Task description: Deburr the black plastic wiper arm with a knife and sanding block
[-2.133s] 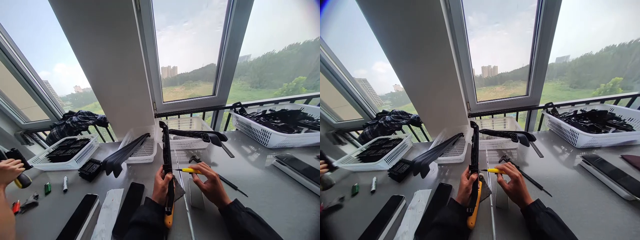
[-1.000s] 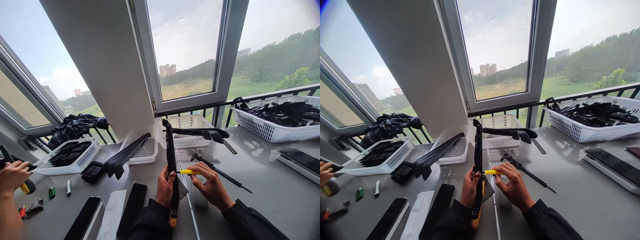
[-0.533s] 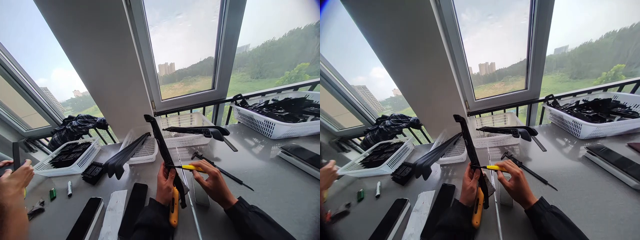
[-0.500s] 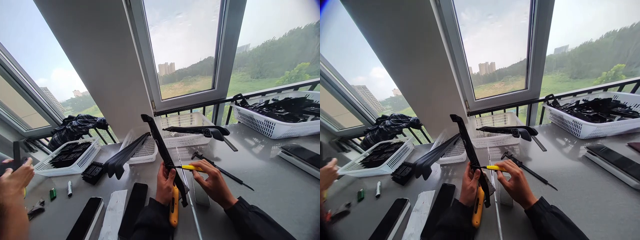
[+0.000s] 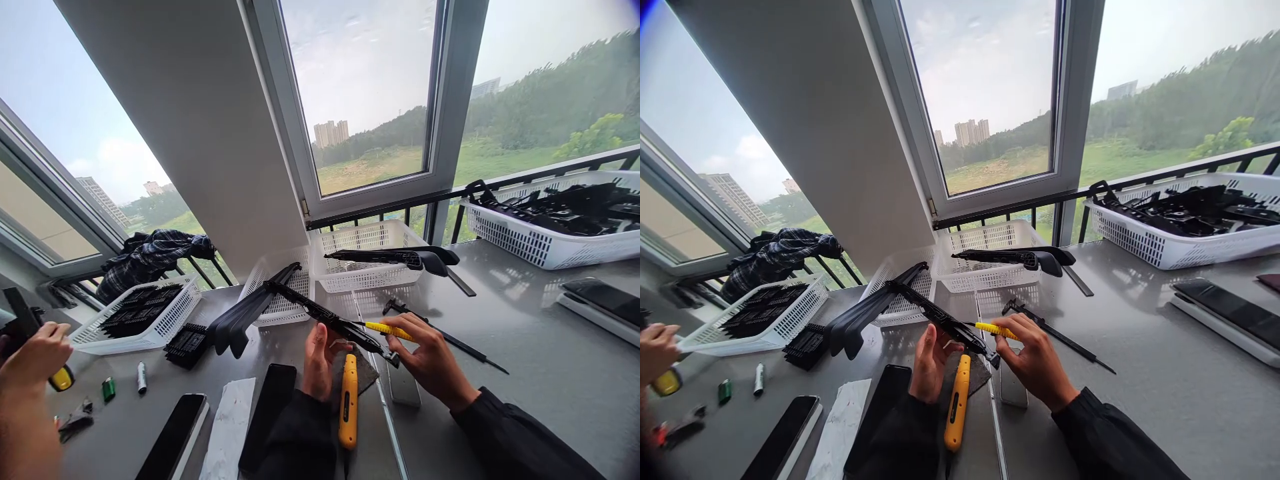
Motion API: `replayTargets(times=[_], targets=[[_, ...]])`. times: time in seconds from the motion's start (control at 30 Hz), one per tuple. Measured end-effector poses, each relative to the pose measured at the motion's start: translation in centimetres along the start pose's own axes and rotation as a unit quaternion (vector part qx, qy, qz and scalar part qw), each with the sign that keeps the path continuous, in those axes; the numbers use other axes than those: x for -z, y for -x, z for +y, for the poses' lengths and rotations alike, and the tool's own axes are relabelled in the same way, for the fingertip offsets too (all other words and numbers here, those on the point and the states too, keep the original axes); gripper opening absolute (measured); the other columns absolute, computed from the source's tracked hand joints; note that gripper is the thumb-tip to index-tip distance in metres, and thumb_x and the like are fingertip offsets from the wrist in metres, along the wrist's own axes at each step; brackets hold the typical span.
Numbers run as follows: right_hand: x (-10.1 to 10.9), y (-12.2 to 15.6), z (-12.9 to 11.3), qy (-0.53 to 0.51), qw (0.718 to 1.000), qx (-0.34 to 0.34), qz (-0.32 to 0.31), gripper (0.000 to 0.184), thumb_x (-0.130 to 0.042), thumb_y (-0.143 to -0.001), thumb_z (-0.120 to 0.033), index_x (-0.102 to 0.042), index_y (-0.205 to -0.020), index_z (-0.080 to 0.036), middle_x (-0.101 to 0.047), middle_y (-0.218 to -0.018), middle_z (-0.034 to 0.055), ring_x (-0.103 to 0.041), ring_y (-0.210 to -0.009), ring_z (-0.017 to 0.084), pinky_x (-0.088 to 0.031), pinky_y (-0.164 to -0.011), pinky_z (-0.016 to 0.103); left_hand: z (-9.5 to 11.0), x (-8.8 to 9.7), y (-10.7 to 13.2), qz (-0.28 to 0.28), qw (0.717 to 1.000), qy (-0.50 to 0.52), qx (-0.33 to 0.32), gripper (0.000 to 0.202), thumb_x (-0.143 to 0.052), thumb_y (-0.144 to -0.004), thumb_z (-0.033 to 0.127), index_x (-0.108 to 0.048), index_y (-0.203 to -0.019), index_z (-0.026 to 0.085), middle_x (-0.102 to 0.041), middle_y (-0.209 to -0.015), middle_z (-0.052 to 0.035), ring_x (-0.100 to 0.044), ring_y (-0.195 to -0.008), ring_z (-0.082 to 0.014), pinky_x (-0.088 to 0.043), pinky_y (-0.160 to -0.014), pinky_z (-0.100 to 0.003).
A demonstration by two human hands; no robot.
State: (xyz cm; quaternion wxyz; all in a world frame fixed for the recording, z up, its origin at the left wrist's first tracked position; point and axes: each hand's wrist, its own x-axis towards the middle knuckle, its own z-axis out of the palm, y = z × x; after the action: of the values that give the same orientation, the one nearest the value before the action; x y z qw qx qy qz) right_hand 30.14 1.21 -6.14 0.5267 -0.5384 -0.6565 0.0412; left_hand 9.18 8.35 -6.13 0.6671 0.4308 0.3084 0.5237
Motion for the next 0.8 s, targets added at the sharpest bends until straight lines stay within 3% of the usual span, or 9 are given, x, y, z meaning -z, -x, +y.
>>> replayTargets(times=[0.13, 0.27, 0.4, 0.57, 0.8], targets=[[-0.07, 0.10, 0.07, 0.013, 1.000, 0.008, -0.014, 0.020, -0.060, -0.098, -0.020, -0.078, -0.104, -0.025, -0.078, -0.098, 0.0040, -0.074, -0.090, 0.023, -0.060, -0.080, 0.035, -0.13, 0.15, -0.04, 0.026, 0.999, 0.012, 0.020, 0.063, -0.089, -0.074, 0.074, -0.072, -0.089, 0.016, -0.073, -0.083, -0.0053, -0.069, -0.075, -0.0203, -0.059, -0.065, -0.032], [-0.08, 0.11, 0.08, 0.024, 0.999, 0.021, -0.014, 0.019, -0.060, -0.096, -0.018, -0.077, -0.103, -0.025, -0.078, -0.095, 0.0041, -0.073, -0.088, 0.023, -0.059, -0.079, 0.035, 0.21, 0.29, -0.09, 0.047, 0.997, 0.041, 0.047, 0.061, -0.088, -0.076, 0.075, -0.070, -0.086, 0.017, -0.073, -0.082, -0.0041, -0.070, -0.074, -0.0205, -0.057, -0.067, -0.032], [0.04, 0.07, -0.02, 0.023, 0.999, 0.022, -0.016, 0.019, -0.062, -0.094, -0.017, -0.077, -0.101, -0.026, -0.077, -0.094, 0.0030, -0.073, -0.086, 0.023, -0.058, -0.078, 0.034, 0.42, 0.45, -0.26, 0.035, 0.997, 0.022, 0.061, 0.059, -0.093, -0.072, 0.069, -0.069, -0.086, 0.017, -0.072, -0.080, -0.0029, -0.068, -0.068, -0.0177, -0.054, -0.061, -0.029], [0.54, -0.04, -0.20, -0.006, 1.000, -0.017, -0.007, 0.020, -0.059, -0.101, -0.024, -0.079, -0.104, -0.025, -0.078, -0.094, 0.0035, -0.075, -0.086, 0.022, -0.058, -0.076, 0.032, 0.46, 0.56, -0.44, 0.019, 0.998, -0.059, 0.008, 0.061, -0.095, -0.071, 0.067, -0.074, -0.096, 0.014, -0.078, -0.087, -0.0064, -0.074, -0.075, -0.0204, -0.060, -0.071, -0.032], [-0.05, 0.27, -0.88, -0.018, 1.000, -0.018, 0.009, 0.019, -0.060, -0.100, -0.025, -0.079, -0.104, -0.025, -0.077, -0.103, 0.0059, -0.076, -0.093, 0.022, -0.061, -0.082, 0.032, 0.84, 0.51, -0.48, 0.079, 0.989, -0.105, -0.065, 0.054, -0.096, -0.071, 0.061, -0.078, -0.095, 0.017, -0.082, -0.095, -0.0103, -0.077, -0.087, -0.0242, -0.062, -0.084, -0.037]])
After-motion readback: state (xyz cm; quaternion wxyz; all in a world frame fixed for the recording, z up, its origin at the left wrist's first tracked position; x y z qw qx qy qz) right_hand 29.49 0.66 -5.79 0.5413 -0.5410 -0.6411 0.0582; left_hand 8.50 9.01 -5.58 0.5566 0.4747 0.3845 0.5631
